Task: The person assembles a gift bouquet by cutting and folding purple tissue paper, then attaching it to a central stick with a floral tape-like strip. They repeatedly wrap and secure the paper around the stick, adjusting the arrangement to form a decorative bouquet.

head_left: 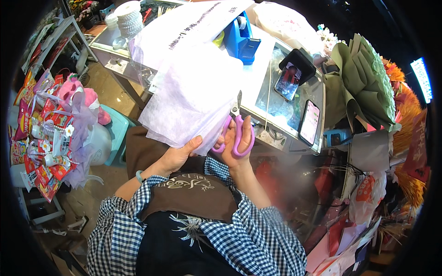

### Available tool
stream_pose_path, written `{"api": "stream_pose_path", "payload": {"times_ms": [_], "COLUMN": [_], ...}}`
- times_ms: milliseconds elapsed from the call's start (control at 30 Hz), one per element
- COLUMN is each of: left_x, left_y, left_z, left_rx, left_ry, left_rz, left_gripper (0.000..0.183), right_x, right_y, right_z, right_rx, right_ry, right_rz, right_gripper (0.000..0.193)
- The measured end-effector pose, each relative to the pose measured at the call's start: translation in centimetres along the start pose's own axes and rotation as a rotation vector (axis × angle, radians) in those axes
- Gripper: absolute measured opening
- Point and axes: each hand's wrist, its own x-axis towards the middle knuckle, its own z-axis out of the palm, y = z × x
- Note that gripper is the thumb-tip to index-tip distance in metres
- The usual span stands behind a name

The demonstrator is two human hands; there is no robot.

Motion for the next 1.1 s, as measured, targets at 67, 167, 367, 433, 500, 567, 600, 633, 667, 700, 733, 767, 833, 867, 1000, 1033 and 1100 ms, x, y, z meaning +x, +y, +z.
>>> {"api": "stream_pose_path", "payload": {"times_ms": [67, 167, 367, 433, 500, 567, 600, 633, 667, 700, 733, 767, 833, 867, 1000, 1033, 1100], "left_x": [-0.2, -0.6, -1.3, -1.5, -1.6, -1.9, -2.2, -2.4, -2.6, -2.7, -2.8, -3.0, -3.3, -3.3, -3.4, -3.4, -3.4], "left_y": [0.0, 0.0, -0.3, -0.2, 0.0, 0.1, 0.1, 0.1, 0.2, 0.3, 0.4, 0.4, 0.5, 0.5, 0.5, 0.4, 0.1], "left_z": [-0.2, -1.2, -2.8, -3.2, -3.6, -3.9, -4.0, -4.1, -4.2, -4.4, -4.5, -4.6, -4.8, -4.9, -5.4, -5.5, -5.6], "left_rx": [-0.005, 0.016, -0.020, -0.040, -0.003, 0.019, 0.028, 0.037, 0.054, 0.071, 0.061, 0.089, 0.100, 0.074, 0.041, 0.045, 0.031], "left_ry": [-0.009, 0.009, 0.018, 0.028, 0.032, 0.038, 0.045, 0.051, 0.032, 0.015, -0.010, 0.020, 0.088, 0.068, 0.056, 0.066, 0.051], "left_rz": [-0.027, -0.075, -0.059, -0.053, -0.068, -0.084, -0.095, -0.105, -0.106, -0.106, -0.089, -0.116, -0.166, -0.128, -0.104, -0.105, -0.101], "left_gripper": [0.035, 0.032, 0.030, 0.030, 0.031, 0.031, 0.031, 0.030, 0.030, 0.029, 0.028, 0.027, 0.026, 0.025, 0.024, 0.023, 0.024], "right_x": [0.3, 1.0, 2.1, 2.1, 2.0, 2.0, 2.1, 2.1, 2.2, 2.3, 2.4, 2.5, 2.7, 2.7, 2.6, 2.6, 2.5], "right_y": [-0.3, -0.5, -0.5, -0.6, -0.8, -1.0, -1.1, -1.2, -1.3, -1.5, -1.6, -1.7, -1.8, -1.8, -1.3, -1.3, -1.1], "right_z": [0.3, 0.3, -1.2, -1.2, -0.8, -0.1, 0.1, 0.3, 0.4, 0.4, 0.3, 0.1, -0.3, -0.4, 0.5, 0.9, 1.6], "right_rx": [-0.034, -0.005, 0.121, 0.156, 0.130, 0.097, 0.076, 0.060, 0.070, 0.085, 0.115, 0.135, 0.165, 0.226, 0.030, 0.016, 0.032], "right_ry": [0.044, 0.153, -0.094, -0.178, -0.144, -0.005, 0.116, 0.075, 0.203, 0.169, 0.052, 0.043, -0.170, -0.335, 0.044, 0.130, 0.105], "right_rz": [-0.004, -0.083, -0.011, 0.036, 0.048, 0.009, -0.036, -0.065, -0.060, -0.038, -0.011, -0.011, 0.041, 0.067, -0.003, -0.027, -0.047], "right_gripper": [0.047, 0.049, 0.069, 0.065, 0.064, 0.057, 0.052, 0.049, 0.047, 0.047, 0.046, 0.045, 0.053, 0.059, 0.051, 0.053, 0.057]}}
